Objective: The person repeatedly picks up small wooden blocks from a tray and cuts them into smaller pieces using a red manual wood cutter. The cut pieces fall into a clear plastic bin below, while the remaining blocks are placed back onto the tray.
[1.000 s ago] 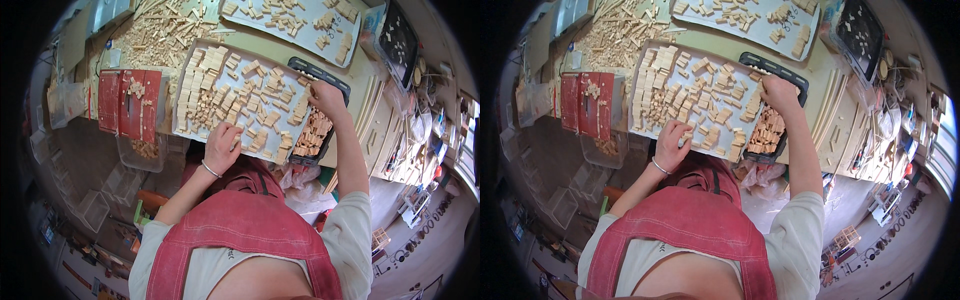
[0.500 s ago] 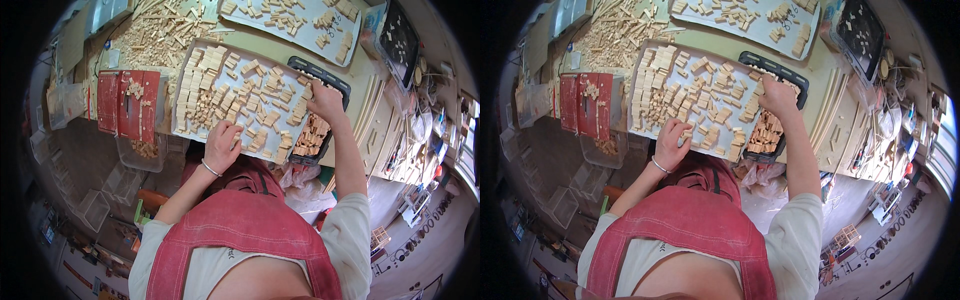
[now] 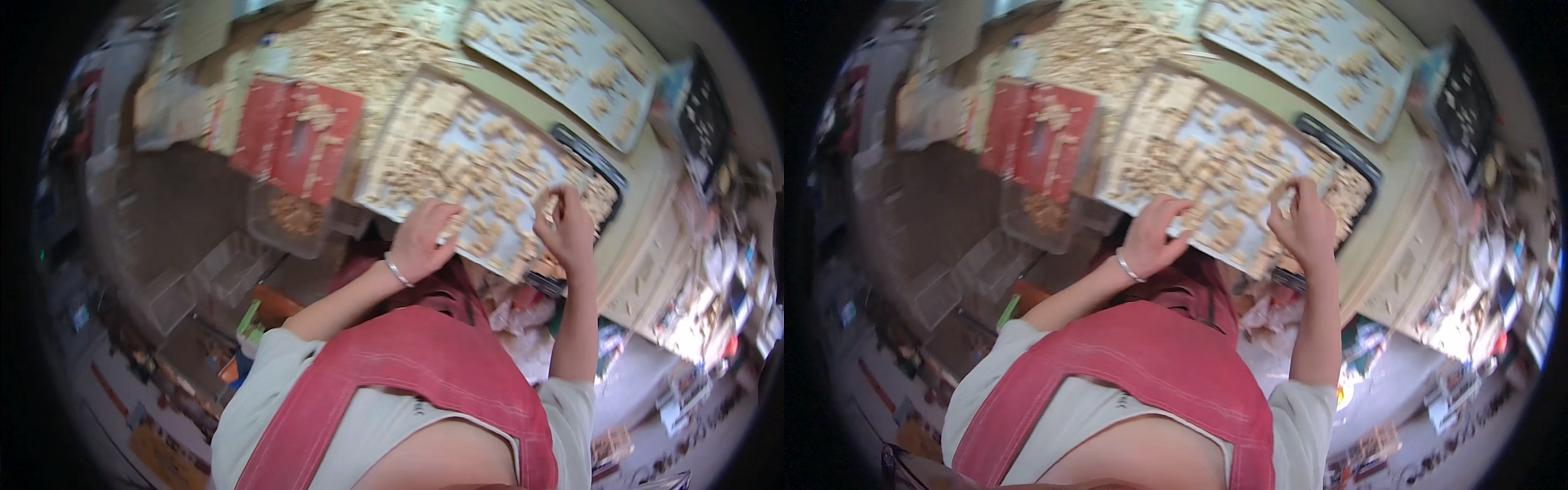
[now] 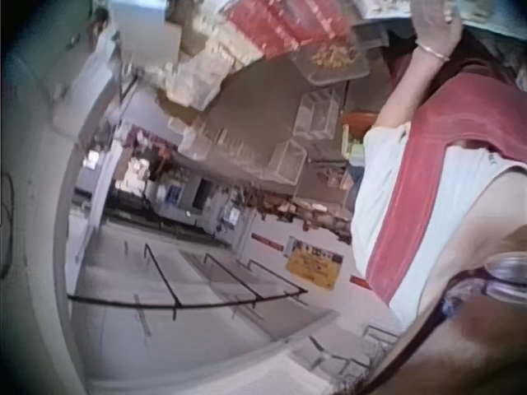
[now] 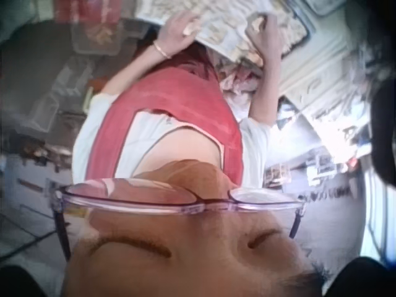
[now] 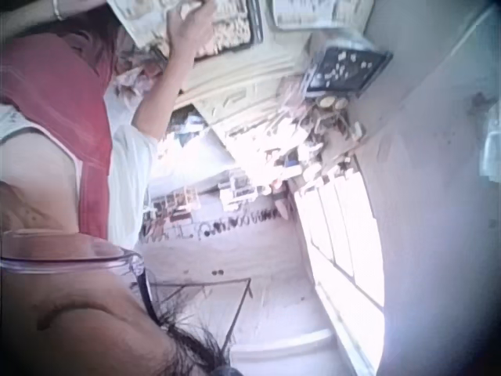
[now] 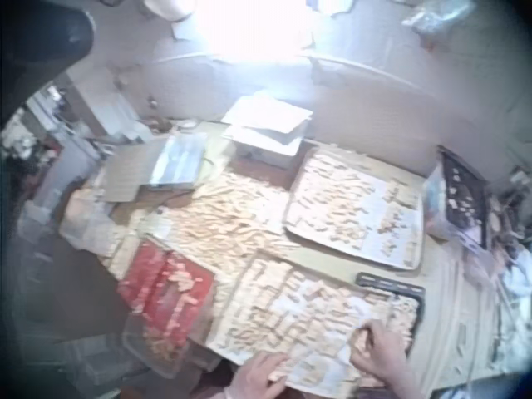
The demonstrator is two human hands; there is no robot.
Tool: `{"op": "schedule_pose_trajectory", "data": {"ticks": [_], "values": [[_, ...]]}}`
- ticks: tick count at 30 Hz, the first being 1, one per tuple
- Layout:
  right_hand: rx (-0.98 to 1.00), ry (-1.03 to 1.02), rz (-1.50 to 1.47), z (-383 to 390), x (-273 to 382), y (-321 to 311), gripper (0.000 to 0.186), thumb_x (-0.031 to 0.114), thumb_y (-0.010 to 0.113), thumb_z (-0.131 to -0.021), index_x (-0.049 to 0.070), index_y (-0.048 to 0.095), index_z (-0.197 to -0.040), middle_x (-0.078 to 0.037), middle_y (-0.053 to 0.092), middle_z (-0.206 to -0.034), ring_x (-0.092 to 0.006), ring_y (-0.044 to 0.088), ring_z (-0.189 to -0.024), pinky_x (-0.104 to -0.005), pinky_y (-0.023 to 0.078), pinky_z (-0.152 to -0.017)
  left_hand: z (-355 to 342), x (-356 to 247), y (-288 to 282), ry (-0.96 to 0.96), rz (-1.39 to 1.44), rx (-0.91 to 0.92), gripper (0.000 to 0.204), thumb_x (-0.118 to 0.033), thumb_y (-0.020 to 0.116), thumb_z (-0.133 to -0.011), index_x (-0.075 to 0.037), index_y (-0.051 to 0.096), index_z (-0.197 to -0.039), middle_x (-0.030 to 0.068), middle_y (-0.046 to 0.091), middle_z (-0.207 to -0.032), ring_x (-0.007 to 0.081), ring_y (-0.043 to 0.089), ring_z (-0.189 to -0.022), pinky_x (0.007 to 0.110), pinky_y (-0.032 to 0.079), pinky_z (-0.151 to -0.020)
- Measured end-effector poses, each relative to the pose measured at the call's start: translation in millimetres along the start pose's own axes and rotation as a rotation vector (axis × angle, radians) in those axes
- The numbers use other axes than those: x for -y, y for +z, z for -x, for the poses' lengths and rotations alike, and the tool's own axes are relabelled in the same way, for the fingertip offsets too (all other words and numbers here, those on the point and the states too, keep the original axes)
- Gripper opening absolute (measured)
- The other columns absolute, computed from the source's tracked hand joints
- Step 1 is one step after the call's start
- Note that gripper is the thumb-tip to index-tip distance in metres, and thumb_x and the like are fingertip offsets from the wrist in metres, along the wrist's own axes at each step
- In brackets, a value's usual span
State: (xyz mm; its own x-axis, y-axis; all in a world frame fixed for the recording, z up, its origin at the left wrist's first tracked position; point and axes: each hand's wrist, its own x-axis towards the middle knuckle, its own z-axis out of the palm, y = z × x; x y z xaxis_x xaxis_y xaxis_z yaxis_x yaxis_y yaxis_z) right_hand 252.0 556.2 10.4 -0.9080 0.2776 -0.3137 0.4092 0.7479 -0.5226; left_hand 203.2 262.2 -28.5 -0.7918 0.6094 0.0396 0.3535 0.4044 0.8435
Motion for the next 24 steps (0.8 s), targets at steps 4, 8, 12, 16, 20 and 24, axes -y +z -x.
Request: {"op": "schedule_pose_trajectory", "data": {"ticks": [4, 8, 12, 16, 20, 24], "values": [[0.031, -0.181, -0.162, 37.4, 81.7, 60.2, 0.042, 0.019, 0.080, -0.081, 0.011, 0.059, -0.117, -0.008, 0.058, -0.069, -0.0287, 0.062, -0.057, -0.0420, 0.047, -0.055, 9.8, -2.9, -58.6, -0.025, 0.042, -0.119, 0.047, -0.002, 0.076, -0.083, -0.004, 0.064, -0.129, 0.0140, 0.061, -0.103, 0.0283, 0.063, -0.088, 0.037, 0.052, -0.074], [-0.011, -0.312, -0.218, 42.4, 171.5, 127.5, 0.044, 0.017, 0.081, -0.081, 0.011, 0.059, -0.119, -0.010, 0.063, -0.071, -0.0283, 0.064, -0.054, -0.0415, 0.049, -0.053, 49.3, 17.5, -126.8, -0.118, -0.033, -0.257, 0.043, 0.002, 0.074, -0.086, -0.004, 0.066, -0.127, 0.0089, 0.060, -0.107, 0.0199, 0.060, -0.086, 0.032, 0.051, -0.072], [-0.039, -0.399, -0.183, 21.6, 250.0, 174.4, 0.043, 0.024, 0.077, -0.085, 0.006, 0.057, -0.119, -0.015, 0.069, -0.072, -0.0381, 0.072, -0.064, -0.0482, 0.057, -0.057, 79.0, 53.6, -197.8, -0.209, -0.158, -0.384, 0.042, 0.002, 0.073, -0.084, -0.004, 0.066, -0.125, 0.0097, 0.060, -0.104, 0.0214, 0.061, -0.083, 0.033, 0.051, -0.071], [-0.039, -0.364, -0.004, -5.7, 304.8, 216.7, 0.034, 0.019, 0.072, -0.085, 0.003, 0.054, -0.108, -0.020, 0.069, -0.069, -0.0410, 0.072, -0.063, -0.0516, 0.057, -0.056, 77.6, 88.1, -260.0, -0.189, -0.282, -0.273, 0.051, -0.006, 0.077, -0.081, -0.009, 0.063, -0.129, 0.0137, 0.060, -0.118, 0.0331, 0.061, -0.105, 0.044, 0.051, -0.090], [-0.060, -0.327, 0.046, -22.7, 334.2, 239.0, 0.032, 0.019, 0.070, -0.086, 0.001, 0.053, -0.106, -0.021, 0.070, -0.069, -0.0420, 0.073, -0.064, -0.0522, 0.058, -0.056, 52.6, 122.6, -285.1, 0.035, -0.361, -0.162, 0.050, -0.007, 0.078, -0.080, -0.010, 0.064, -0.127, 0.0136, 0.058, -0.112, 0.0336, 0.062, -0.104, 0.043, 0.053, -0.091], [-0.120, -0.285, 0.018, -28.2, 347.0, 249.5, 0.048, 0.021, 0.076, -0.083, 0.003, 0.054, -0.122, -0.021, 0.069, -0.070, -0.0426, 0.072, -0.066, -0.0543, 0.057, -0.059, 30.8, 137.6, -288.5, 0.053, -0.312, -0.003, 0.044, -0.013, 0.078, -0.082, -0.013, 0.066, -0.124, 0.0132, 0.058, -0.109, 0.0351, 0.063, -0.105, 0.045, 0.054, -0.091]]}}
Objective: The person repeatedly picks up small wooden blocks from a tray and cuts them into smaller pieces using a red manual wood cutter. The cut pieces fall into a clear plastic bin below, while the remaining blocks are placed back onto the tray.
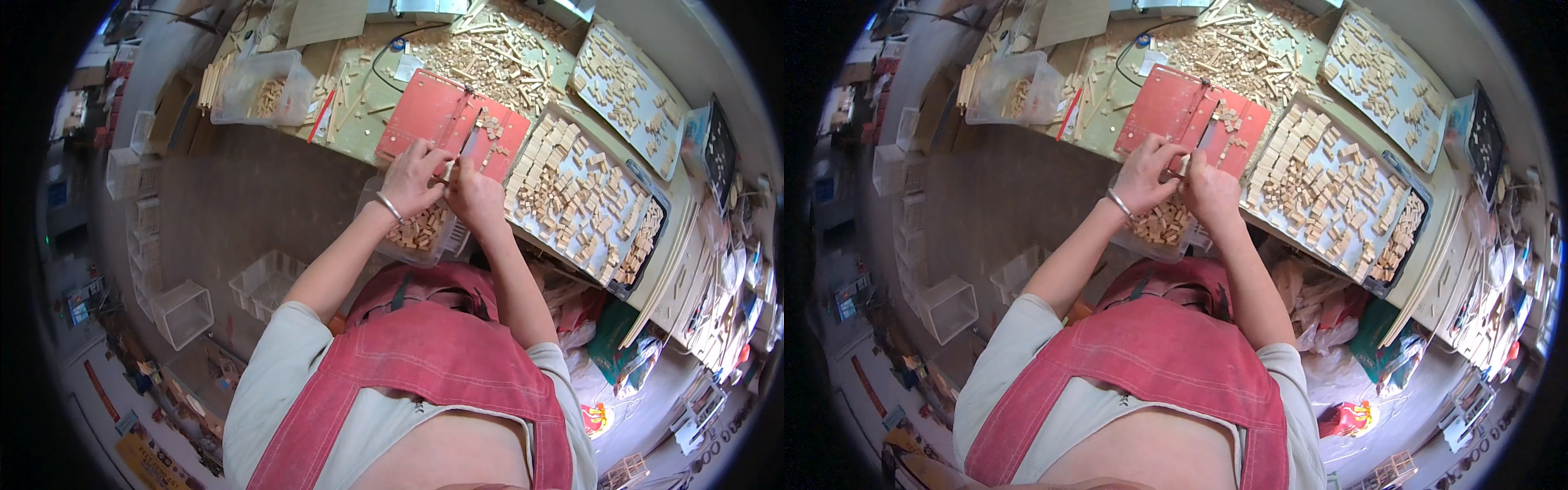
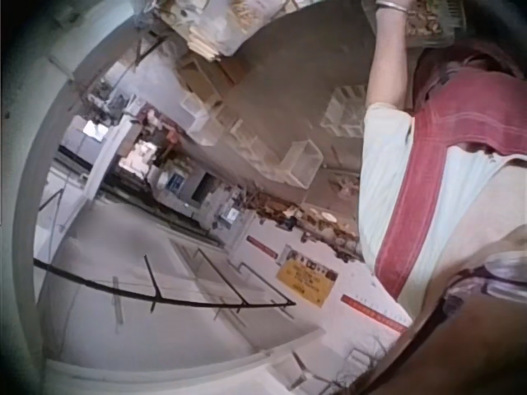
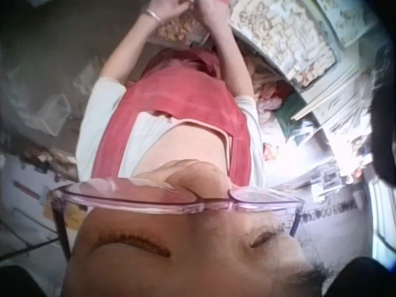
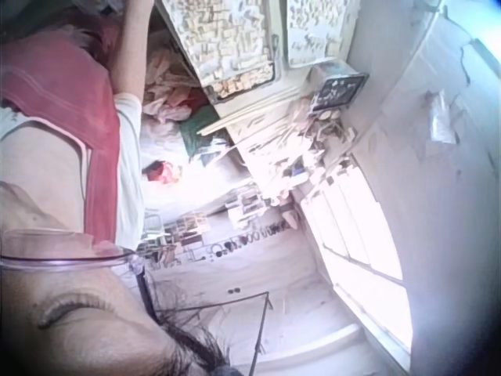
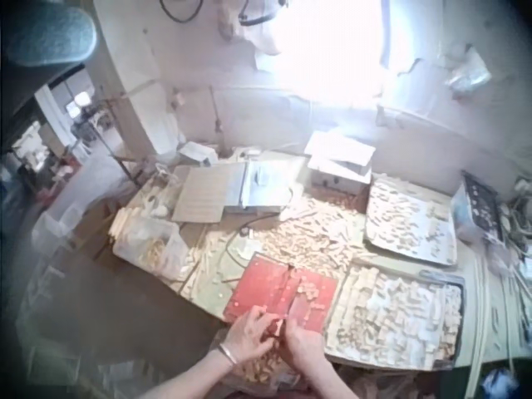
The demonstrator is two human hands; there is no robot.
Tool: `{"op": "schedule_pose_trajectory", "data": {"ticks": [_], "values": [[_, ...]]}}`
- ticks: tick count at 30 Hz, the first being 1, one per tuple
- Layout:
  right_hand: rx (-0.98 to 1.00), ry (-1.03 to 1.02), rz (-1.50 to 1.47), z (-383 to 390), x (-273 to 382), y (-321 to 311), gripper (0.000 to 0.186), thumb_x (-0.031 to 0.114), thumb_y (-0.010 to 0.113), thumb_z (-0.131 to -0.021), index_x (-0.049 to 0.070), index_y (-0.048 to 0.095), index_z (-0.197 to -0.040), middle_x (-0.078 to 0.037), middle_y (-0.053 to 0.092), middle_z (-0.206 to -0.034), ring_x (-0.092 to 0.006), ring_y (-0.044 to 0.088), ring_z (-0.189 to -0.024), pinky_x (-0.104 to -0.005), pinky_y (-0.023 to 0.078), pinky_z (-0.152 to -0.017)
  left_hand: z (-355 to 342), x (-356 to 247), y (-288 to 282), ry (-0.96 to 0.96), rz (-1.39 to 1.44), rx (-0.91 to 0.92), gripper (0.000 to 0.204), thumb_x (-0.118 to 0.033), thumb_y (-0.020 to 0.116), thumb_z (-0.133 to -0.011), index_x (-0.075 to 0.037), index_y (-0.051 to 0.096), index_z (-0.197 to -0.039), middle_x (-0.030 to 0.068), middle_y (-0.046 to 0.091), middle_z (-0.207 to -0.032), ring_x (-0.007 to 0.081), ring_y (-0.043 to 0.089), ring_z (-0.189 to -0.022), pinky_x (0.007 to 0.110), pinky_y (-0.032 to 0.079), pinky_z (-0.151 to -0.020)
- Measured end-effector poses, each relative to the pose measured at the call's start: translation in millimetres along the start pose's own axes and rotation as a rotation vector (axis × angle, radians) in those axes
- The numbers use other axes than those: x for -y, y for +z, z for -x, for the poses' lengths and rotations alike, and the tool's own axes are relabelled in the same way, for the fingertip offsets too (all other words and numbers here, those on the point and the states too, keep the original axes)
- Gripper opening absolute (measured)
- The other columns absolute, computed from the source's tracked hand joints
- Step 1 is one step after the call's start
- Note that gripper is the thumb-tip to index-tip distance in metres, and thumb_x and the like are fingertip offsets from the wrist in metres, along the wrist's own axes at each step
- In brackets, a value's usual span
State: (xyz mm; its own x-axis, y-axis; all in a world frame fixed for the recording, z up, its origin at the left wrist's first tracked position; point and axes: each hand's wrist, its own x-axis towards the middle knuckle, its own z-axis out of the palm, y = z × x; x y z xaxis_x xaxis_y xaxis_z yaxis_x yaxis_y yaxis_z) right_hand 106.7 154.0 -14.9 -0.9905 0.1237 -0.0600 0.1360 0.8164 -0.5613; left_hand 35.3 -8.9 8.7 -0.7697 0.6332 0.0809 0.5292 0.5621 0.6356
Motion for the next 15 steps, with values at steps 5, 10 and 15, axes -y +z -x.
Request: {"op": "schedule_pose_trajectory", "data": {"ticks": [5, 10, 15], "values": [[-0.093, 0.030, -0.130, 15.5, 2.0, 14.1, 0.056, 0.021, 0.073, -0.093, 0.006, 0.050, -0.142, -0.017, 0.070, -0.076, -0.0382, 0.071, -0.068, -0.0498, 0.055, -0.061, -15.7, 21.8, 1.7, 0.069, -0.030, 0.048, 0.036, -0.014, 0.079, -0.080, -0.010, 0.068, -0.115, 0.0120, 0.058, -0.107, 0.0349, 0.065, -0.100, 0.045, 0.055, -0.087], [-0.058, 0.260, -0.490, 52.0, 17.4, 35.3, 0.088, 0.023, 0.071, -0.096, 0.008, 0.023, -0.169, -0.017, 0.069, -0.077, -0.0382, 0.071, -0.072, -0.0494, 0.055, -0.066, -21.2, 26.2, -8.0, 0.107, -0.080, 0.117, 0.040, -0.014, 0.078, -0.075, -0.011, 0.066, -0.113, 0.0126, 0.057, -0.109, 0.0367, 0.064, -0.101, 0.049, 0.054, -0.086], [-0.017, 0.180, -0.799, 53.0, 24.6, 85.7, 0.117, 0.004, 0.067, -0.097, 0.014, -0.024, -0.168, -0.010, 0.061, -0.078, -0.0189, 0.060, -0.069, -0.0369, 0.052, -0.069, -28.7, 28.0, -7.9, 0.211, -0.122, 0.124, 0.041, -0.016, 0.078, -0.073, -0.011, 0.063, -0.111, 0.0133, 0.056, -0.111, 0.0388, 0.064, -0.102, 0.052, 0.052, -0.084]]}}
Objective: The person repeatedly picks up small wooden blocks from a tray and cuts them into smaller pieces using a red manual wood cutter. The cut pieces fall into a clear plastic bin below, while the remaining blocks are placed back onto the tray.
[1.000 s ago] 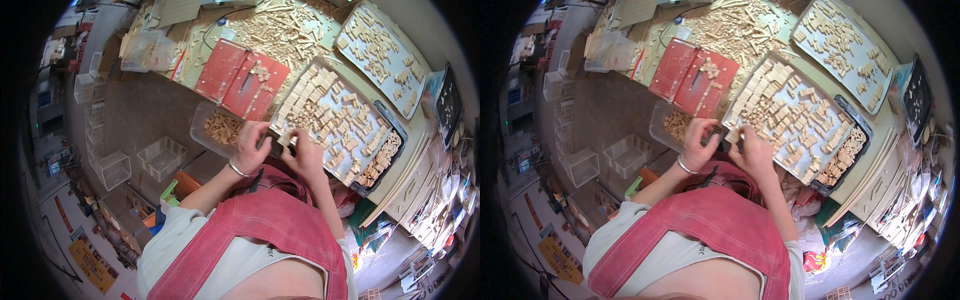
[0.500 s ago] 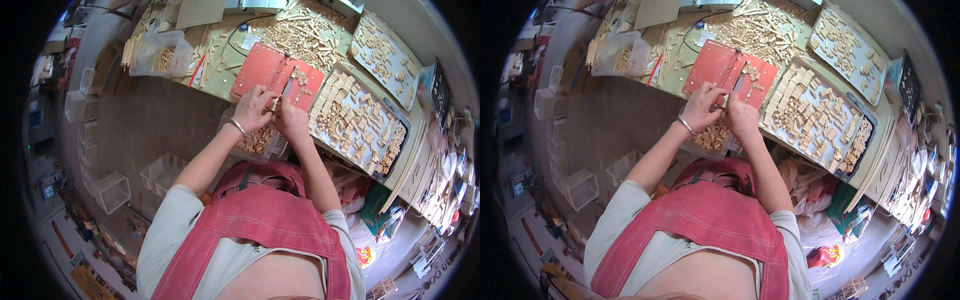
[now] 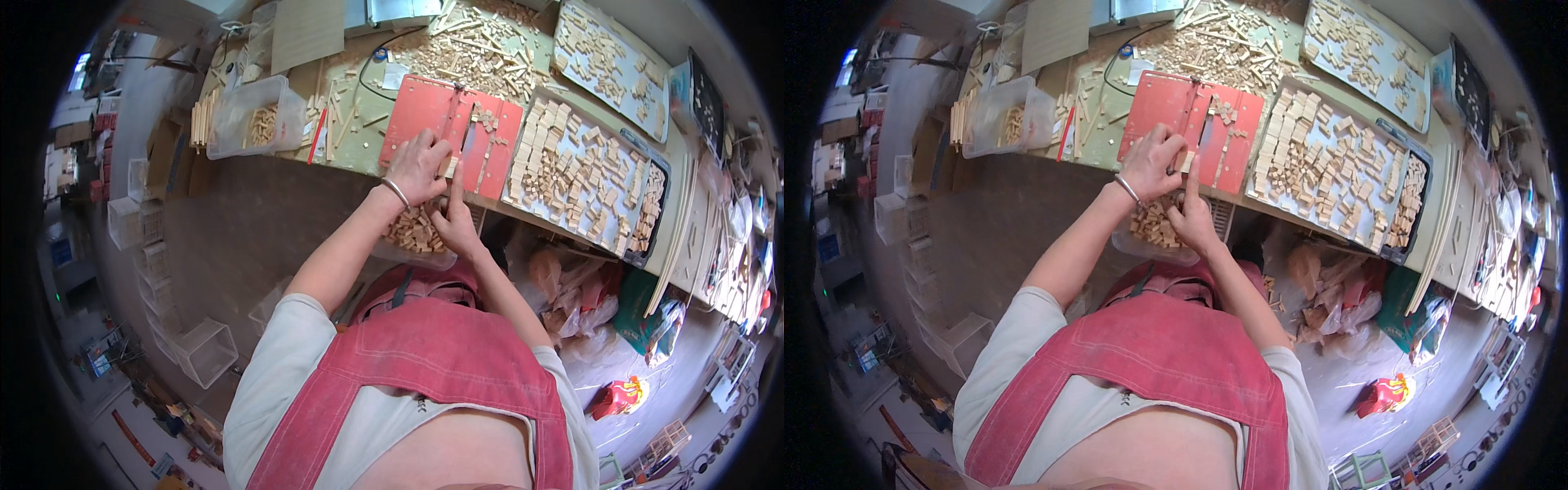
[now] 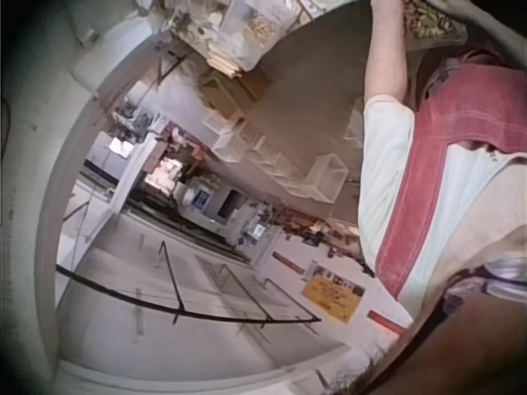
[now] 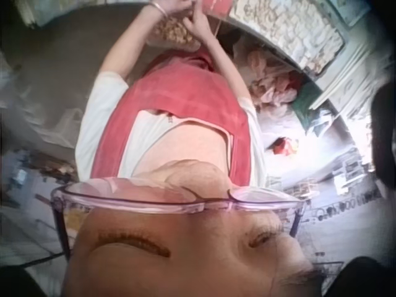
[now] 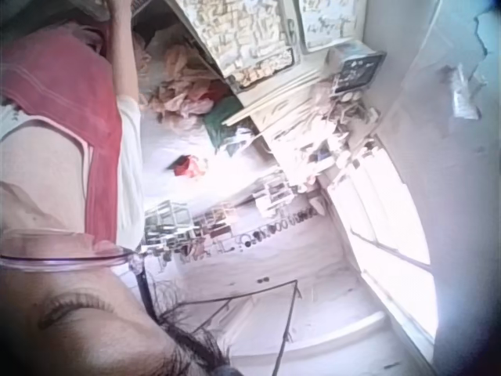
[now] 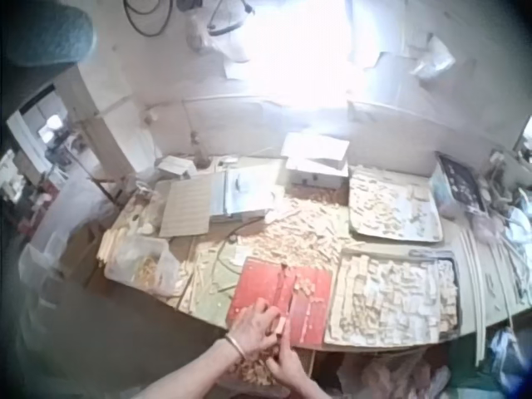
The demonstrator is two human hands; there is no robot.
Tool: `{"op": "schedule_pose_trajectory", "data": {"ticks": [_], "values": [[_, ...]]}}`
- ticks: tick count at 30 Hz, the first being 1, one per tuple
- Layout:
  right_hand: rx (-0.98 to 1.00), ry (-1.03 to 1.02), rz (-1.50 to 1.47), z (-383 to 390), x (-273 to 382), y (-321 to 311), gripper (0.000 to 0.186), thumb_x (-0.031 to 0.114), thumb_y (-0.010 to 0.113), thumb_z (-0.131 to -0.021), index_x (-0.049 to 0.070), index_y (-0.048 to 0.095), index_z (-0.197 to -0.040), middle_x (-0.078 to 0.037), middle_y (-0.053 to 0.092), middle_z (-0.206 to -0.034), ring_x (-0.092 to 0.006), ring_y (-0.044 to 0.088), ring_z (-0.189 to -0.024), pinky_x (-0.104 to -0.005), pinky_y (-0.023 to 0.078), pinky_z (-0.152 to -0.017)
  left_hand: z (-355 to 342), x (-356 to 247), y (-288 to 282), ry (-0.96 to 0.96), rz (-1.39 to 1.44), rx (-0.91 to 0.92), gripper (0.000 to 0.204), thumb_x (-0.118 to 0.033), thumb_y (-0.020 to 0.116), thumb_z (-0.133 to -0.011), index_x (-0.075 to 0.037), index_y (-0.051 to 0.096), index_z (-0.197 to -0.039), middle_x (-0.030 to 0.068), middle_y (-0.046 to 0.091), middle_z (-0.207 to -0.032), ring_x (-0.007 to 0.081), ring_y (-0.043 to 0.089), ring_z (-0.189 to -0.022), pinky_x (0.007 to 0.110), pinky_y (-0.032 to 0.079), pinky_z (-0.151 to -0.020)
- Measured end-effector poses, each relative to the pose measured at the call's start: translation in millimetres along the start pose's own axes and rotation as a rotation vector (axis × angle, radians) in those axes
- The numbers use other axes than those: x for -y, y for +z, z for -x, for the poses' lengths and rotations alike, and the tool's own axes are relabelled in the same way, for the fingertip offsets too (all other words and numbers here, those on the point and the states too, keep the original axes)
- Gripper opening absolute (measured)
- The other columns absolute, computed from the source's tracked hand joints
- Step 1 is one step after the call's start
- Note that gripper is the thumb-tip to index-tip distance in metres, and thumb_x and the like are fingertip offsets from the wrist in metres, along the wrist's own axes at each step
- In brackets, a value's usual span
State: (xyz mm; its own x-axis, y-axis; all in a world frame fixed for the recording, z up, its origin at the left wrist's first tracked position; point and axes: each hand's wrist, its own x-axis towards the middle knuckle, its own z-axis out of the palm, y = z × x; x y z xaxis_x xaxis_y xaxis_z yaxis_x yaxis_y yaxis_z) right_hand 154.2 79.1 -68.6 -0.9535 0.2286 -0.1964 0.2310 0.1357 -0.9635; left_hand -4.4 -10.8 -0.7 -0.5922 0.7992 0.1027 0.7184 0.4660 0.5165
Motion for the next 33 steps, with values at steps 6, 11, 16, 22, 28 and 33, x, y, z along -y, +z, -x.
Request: {"op": "schedule_pose_trajectory", "data": {"ticks": [6, 11, 16, 22, 28, 33], "values": [[-0.072, 0.022, 0.073, -1.9, -1.1, 15.2, 0.117, 0.004, 0.068, -0.096, 0.012, -0.024, -0.168, -0.014, 0.067, -0.082, -0.0260, 0.066, -0.072, -0.0390, 0.054, -0.072, -4.9, 5.3, -2.1, 0.050, 0.002, 0.033, 0.039, -0.018, 0.080, -0.072, -0.010, 0.064, -0.107, 0.0133, 0.057, -0.109, 0.0381, 0.064, -0.101, 0.051, 0.054, -0.083], [0.014, 0.157, 0.333, -4.4, 7.8, 9.3, 0.121, 0.013, 0.070, -0.093, 0.007, -0.027, -0.165, -0.030, 0.072, -0.094, -0.0468, 0.073, -0.087, -0.0498, 0.058, -0.077, -6.9, 6.7, 0.1, 0.028, -0.004, 0.067, 0.040, -0.022, 0.084, -0.072, -0.010, 0.063, -0.104, 0.0134, 0.057, -0.107, 0.0372, 0.064, -0.101, 0.050, 0.054, -0.082], [0.009, 0.127, 0.325, -5.5, 3.8, 16.5, 0.124, 0.017, 0.072, -0.092, 0.004, -0.029, -0.163, -0.034, 0.071, -0.096, -0.0466, 0.073, -0.084, -0.0496, 0.058, -0.075, -10.4, 4.4, 0.0, 0.020, -0.060, 0.098, 0.041, -0.023, 0.086, -0.071, -0.010, 0.064, -0.104, 0.0134, 0.057, -0.107, 0.0363, 0.064, -0.102, 0.050, 0.054, -0.083], [-0.028, 0.033, 0.031, 1.2, 7.9, 7.2, 0.121, 0.017, 0.074, -0.097, 0.006, -0.025, -0.165, -0.012, 0.064, -0.085, -0.0223, 0.065, -0.071, -0.0367, 0.053, -0.067, -10.4, -0.9, -2.2, -0.008, -0.103, 0.111, 0.042, -0.022, 0.087, -0.069, -0.011, 0.066, -0.104, 0.0121, 0.058, -0.108, 0.0350, 0.065, -0.103, 0.051, 0.054, -0.084], [-0.180, 0.035, 0.209, 60.4, 22.5, -25.5, 0.108, 0.019, 0.077, -0.093, 0.008, 0.005, -0.172, -0.010, 0.066, -0.085, -0.0297, 0.067, -0.066, -0.0415, 0.054, -0.063, -14.1, -3.6, -5.7, -0.022, -0.091, 0.096, 0.042, -0.020, 0.086, -0.067, -0.011, 0.067, -0.104, 0.0112, 0.060, -0.105, 0.0355, 0.065, -0.101, 0.050, 0.055, -0.085], [-0.274, 0.103, 0.217, 108.8, 20.1, -46.6, 0.099, 0.013, 0.075, -0.093, 0.006, 0.015, -0.170, -0.010, 0.064, -0.084, -0.0235, 0.064, -0.064, -0.0375, 0.052, -0.061, -31.7, 1.3, -6.0, -0.065, -0.100, 0.101, 0.044, -0.023, 0.086, -0.068, -0.013, 0.071, -0.108, 0.0113, 0.062, -0.105, 0.0356, 0.068, -0.101, 0.049, 0.056, -0.086]]}}
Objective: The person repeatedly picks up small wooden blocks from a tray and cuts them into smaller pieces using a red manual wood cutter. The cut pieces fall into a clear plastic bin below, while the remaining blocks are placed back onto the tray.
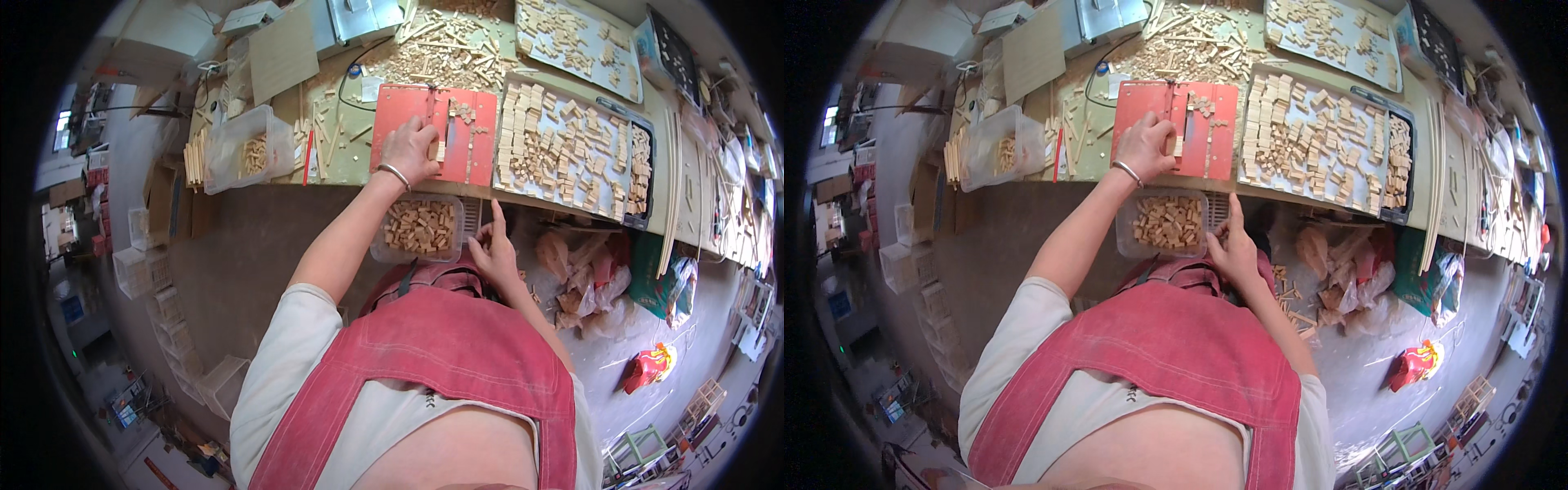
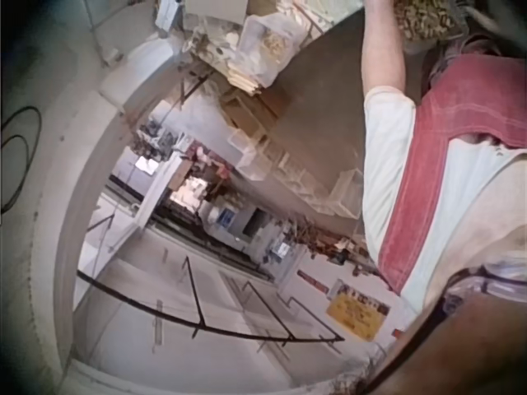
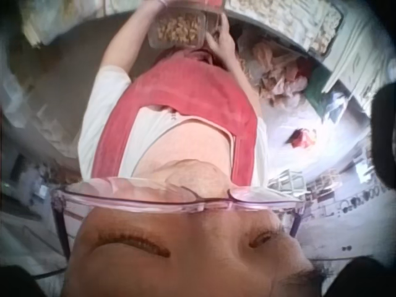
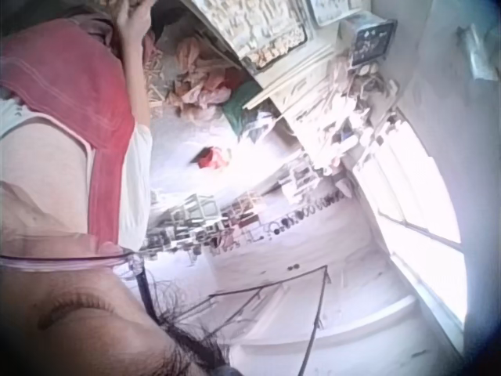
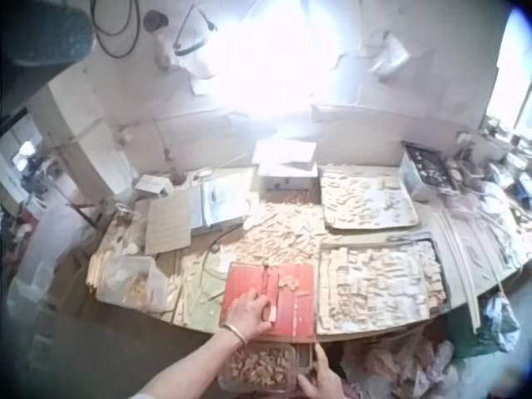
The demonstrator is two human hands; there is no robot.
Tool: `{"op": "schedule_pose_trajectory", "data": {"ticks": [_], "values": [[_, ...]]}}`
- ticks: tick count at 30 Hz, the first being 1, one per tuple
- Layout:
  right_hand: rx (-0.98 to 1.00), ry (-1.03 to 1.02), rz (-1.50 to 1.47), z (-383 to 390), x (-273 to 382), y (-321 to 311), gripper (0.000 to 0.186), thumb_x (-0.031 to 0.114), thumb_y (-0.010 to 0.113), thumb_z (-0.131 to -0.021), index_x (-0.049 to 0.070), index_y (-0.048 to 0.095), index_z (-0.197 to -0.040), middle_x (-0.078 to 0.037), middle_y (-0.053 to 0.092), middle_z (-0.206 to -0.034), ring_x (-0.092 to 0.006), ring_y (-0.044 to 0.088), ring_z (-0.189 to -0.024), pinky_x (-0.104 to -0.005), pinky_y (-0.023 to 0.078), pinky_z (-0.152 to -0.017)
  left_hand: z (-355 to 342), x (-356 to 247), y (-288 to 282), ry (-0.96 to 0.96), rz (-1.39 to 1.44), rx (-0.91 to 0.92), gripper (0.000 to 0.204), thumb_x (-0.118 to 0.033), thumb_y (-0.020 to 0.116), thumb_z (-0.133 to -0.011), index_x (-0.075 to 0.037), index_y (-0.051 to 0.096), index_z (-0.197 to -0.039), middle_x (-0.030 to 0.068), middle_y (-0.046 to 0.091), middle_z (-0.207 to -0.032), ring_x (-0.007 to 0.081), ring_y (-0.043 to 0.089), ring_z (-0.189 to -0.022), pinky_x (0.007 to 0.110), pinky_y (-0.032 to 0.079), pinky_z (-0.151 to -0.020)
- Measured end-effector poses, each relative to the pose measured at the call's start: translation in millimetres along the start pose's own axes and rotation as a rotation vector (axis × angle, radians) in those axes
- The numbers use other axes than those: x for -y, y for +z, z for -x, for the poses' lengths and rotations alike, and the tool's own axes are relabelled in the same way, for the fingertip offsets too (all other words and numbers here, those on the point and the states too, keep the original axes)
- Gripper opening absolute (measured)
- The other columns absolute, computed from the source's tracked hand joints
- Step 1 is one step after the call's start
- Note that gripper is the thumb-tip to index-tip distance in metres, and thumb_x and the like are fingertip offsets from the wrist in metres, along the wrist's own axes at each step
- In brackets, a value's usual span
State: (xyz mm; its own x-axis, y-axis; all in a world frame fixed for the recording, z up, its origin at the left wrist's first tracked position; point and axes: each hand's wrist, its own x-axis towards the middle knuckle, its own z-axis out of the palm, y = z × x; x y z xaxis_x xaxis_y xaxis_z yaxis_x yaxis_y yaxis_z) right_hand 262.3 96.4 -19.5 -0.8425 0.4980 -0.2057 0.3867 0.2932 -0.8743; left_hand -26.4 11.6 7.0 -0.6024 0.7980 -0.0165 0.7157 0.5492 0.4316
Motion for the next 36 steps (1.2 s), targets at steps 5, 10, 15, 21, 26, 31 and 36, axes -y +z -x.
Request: {"op": "schedule_pose_trajectory", "data": {"ticks": [5, 10, 15, 21, 26, 31, 36], "values": [[-0.097, 0.083, -0.014, 29.2, -7.5, -15.6, 0.097, 0.007, 0.074, -0.093, 0.005, 0.016, -0.170, -0.008, 0.065, -0.087, -0.0186, 0.063, -0.069, -0.0328, 0.052, -0.065, -24.1, 4.7, 0.3, -0.050, -0.040, 0.051, 0.047, -0.029, 0.090, -0.068, -0.016, 0.071, -0.109, 0.0093, 0.062, -0.109, 0.0324, 0.068, -0.105, 0.049, 0.056, -0.090], [-0.184, 0.093, -0.041, 33.3, -9.7, -21.5, 0.096, 0.006, 0.074, -0.093, 0.006, 0.017, -0.170, -0.008, 0.066, -0.089, -0.0181, 0.064, -0.072, -0.0326, 0.053, -0.067, -38.0, 4.9, -4.6, -0.067, -0.023, 0.078, 0.049, -0.029, 0.092, -0.068, -0.016, 0.071, -0.109, 0.0099, 0.063, -0.112, 0.0335, 0.069, -0.105, 0.049, 0.057, -0.090], [-0.174, 0.139, -0.071, 36.1, -1.1, -25.9, 0.092, 0.001, 0.071, -0.096, 0.009, 0.018, -0.171, -0.004, 0.062, -0.092, -0.0109, 0.057, -0.078, -0.0260, 0.050, -0.071, -51.9, 13.0, -2.8, -0.073, -0.022, 0.079, 0.050, -0.028, 0.092, -0.067, -0.015, 0.071, -0.110, 0.0103, 0.063, -0.112, 0.0356, 0.068, -0.104, 0.050, 0.058, -0.089], [-0.161, 0.124, -0.034, 36.8, -3.5, -24.9, 0.093, 0.007, 0.073, -0.094, 0.006, 0.019, -0.170, -0.008, 0.065, -0.091, -0.0184, 0.064, -0.075, -0.0326, 0.053, -0.070, -62.5, 20.7, -2.8, -0.011, 0.027, -0.038, 0.041, -0.020, 0.085, -0.071, -0.011, 0.070, -0.108, 0.0125, 0.062, -0.112, 0.0369, 0.067, -0.106, 0.050, 0.057, -0.089], [-0.173, 0.079, -0.007, 38.1, -12.4, -30.2, 0.091, 0.008, 0.074, -0.094, 0.005, 0.021, -0.169, -0.008, 0.067, -0.088, -0.0196, 0.065, -0.072, -0.0343, 0.054, -0.068, -37.1, 15.1, 6.5, 0.071, 0.007, -0.060, 0.039, -0.022, 0.087, -0.070, -0.012, 0.068, -0.103, 0.0112, 0.061, -0.108, 0.0348, 0.065, -0.103, 0.051, 0.056, -0.086], [-0.252, 0.082, 0.077, 32.1, -11.4, -65.3, 0.087, 0.009, 0.075, -0.092, 0.009, 0.031, -0.167, -0.005, 0.067, -0.086, -0.0181, 0.063, -0.064, -0.0352, 0.053, -0.063, 30.2, -11.2, 1.9, 0.059, -0.132, 0.062, 0.045, -0.020, 0.086, -0.067, -0.013, 0.067, -0.106, 0.0121, 0.058, -0.118, 0.0344, 0.058, -0.118, 0.050, 0.051, -0.091], [-0.359, 0.023, 0.208, 24.9, -21.0, -125.0, 0.071, 0.006, 0.075, -0.091, 0.007, 0.047, -0.157, -0.007, 0.066, -0.092, -0.0215, 0.062, -0.065, -0.0364, 0.053, -0.064, 94.7, -45.2, 5.1, 0.146, -0.138, -0.095, 0.042, -0.018, 0.083, -0.067, -0.010, 0.066, -0.104, 0.0109, 0.057, -0.125, 0.0325, 0.053, -0.123, 0.049, 0.039, -0.107]]}}
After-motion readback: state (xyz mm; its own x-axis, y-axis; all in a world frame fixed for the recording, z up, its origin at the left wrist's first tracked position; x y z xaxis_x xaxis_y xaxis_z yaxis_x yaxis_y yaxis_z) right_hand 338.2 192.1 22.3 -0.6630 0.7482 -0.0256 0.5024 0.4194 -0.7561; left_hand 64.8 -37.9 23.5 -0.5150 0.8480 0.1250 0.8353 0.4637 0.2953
